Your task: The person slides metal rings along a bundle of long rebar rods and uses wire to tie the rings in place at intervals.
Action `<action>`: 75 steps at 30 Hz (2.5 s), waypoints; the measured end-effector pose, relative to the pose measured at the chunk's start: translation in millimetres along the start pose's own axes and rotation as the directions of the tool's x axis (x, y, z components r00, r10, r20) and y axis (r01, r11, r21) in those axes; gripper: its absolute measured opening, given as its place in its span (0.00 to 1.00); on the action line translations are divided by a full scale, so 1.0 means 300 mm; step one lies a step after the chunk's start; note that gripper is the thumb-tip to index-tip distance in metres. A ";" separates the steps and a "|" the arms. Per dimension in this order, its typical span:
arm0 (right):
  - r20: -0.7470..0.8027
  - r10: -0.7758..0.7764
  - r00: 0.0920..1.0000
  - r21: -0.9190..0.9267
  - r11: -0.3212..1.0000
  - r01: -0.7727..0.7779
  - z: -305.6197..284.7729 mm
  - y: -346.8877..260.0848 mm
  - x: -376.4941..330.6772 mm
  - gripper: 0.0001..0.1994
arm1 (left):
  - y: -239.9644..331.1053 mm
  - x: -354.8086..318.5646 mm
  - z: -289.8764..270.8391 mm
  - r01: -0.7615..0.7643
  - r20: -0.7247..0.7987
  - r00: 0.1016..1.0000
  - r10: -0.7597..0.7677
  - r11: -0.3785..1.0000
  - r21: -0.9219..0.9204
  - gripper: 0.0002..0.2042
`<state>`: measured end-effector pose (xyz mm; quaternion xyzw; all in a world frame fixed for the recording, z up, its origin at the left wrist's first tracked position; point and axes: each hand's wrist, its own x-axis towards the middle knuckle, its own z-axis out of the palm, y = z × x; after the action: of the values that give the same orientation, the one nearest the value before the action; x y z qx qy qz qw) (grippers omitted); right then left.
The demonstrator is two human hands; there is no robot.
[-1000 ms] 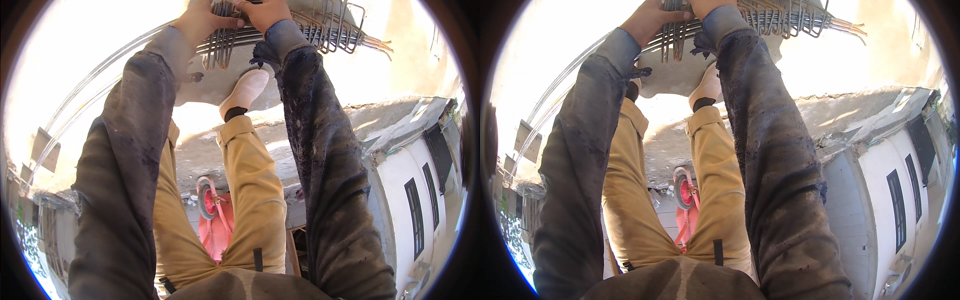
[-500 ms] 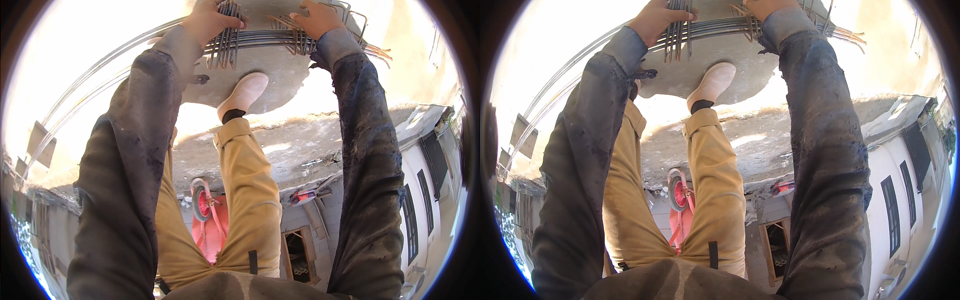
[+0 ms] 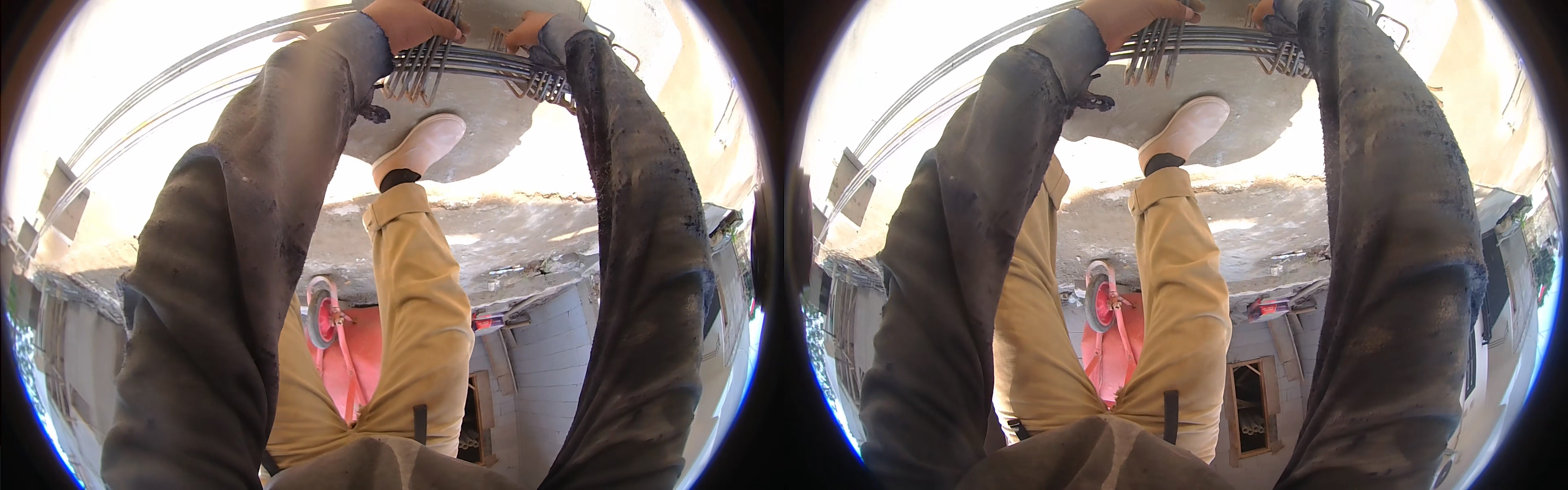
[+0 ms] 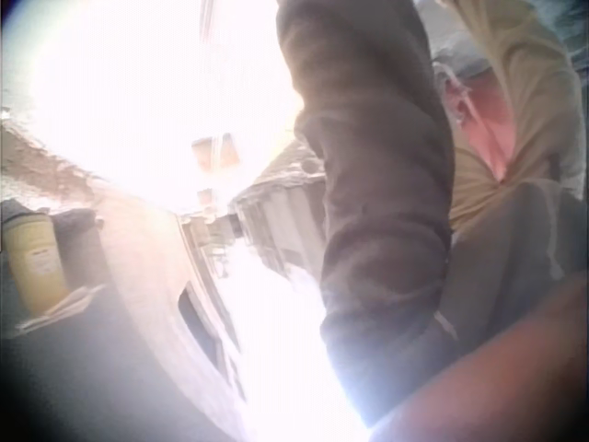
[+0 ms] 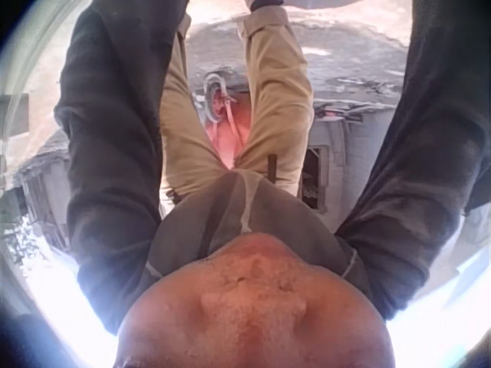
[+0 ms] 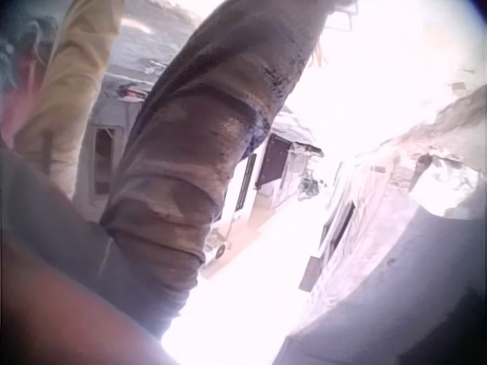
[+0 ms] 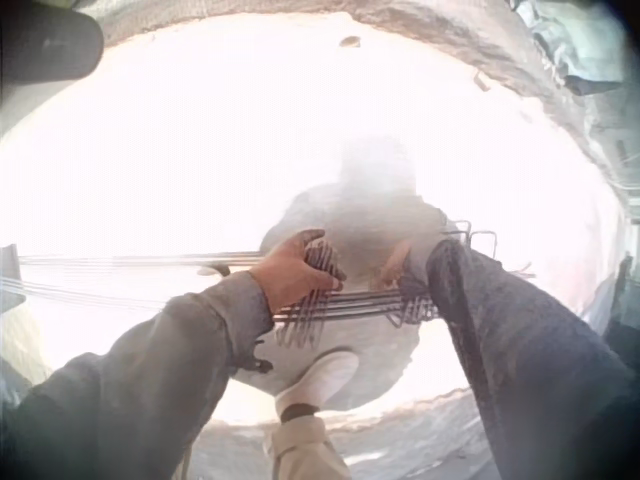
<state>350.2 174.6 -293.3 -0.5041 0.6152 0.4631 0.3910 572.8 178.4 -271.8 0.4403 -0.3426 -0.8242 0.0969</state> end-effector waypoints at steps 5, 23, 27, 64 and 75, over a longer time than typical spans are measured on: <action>0.069 -0.036 0.997 0.234 0.972 0.019 0.014 0.042 0.028 0.20 | -0.013 0.003 -0.014 -0.025 0.007 1.000 0.024 0.999 0.047 0.38; -0.511 0.271 0.816 0.739 0.623 0.256 0.245 -0.140 -0.397 0.14 | 0.004 -0.018 -0.012 -0.019 -0.127 0.991 0.041 0.984 0.176 0.37; -0.617 0.361 0.699 0.741 0.565 0.363 0.291 -0.266 -0.408 0.20 | 0.012 -0.016 -0.017 0.029 -0.024 0.999 -0.029 0.999 0.033 0.37; -0.623 0.285 0.728 0.771 0.377 0.513 0.311 -0.236 -0.387 0.17 | 0.124 -0.080 0.074 0.048 -0.189 0.982 -0.021 0.989 0.141 0.36; -0.645 0.360 0.674 0.746 0.104 0.658 0.416 -0.307 -0.379 0.27 | 0.116 -0.081 0.058 0.034 -0.218 0.974 0.059 0.917 0.398 0.31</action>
<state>463.6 318.3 -234.9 -0.3132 0.7876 -0.3521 0.3970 568.6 171.9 -226.6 0.5392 -0.4931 -0.6810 0.0484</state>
